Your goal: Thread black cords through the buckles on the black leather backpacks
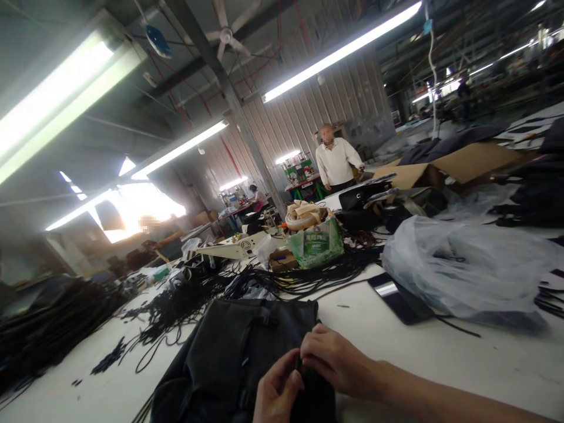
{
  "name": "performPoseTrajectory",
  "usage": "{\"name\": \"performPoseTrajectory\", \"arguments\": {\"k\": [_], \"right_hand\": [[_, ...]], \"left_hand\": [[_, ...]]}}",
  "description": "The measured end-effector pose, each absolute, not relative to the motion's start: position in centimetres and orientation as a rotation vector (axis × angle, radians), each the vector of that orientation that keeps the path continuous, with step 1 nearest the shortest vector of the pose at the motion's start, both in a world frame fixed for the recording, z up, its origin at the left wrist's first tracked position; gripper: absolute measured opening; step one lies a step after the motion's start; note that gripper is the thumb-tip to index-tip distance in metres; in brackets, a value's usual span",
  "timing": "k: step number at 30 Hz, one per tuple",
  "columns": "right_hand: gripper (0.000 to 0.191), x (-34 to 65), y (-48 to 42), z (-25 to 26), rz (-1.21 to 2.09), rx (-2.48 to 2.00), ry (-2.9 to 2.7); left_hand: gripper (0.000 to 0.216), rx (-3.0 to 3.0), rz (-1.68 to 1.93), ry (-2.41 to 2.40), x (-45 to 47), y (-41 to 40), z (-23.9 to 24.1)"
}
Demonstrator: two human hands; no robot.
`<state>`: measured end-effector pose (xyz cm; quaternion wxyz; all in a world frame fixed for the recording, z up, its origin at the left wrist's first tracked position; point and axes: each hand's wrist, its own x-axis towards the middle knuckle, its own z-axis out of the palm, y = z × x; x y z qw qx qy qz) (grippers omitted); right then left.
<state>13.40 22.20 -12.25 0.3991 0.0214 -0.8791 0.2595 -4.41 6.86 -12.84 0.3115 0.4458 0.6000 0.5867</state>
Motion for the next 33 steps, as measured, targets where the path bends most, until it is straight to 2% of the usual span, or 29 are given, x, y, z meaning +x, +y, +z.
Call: {"name": "performPoseTrajectory", "arguments": {"k": [2,7,18,33], "right_hand": [[0.022,13.3,22.1,-12.5,0.665,0.029,-2.244],[0.028,13.4,21.9,-12.9,0.778,-0.077,-2.247],[0.021,13.6,21.8,-13.2,0.815,-0.133,-2.243],[0.014,13.5,21.5,-13.5,0.900,-0.218,-2.223]], "left_hand": [[0.073,1.157,1.574,1.598,-4.2,6.9,-12.9],[0.082,1.115,1.636,1.544,-3.9,6.8,-13.3],[0.069,1.089,1.662,1.482,-4.0,6.9,-14.2],[0.074,1.016,1.740,1.511,-3.5,7.2,-14.3]]}}
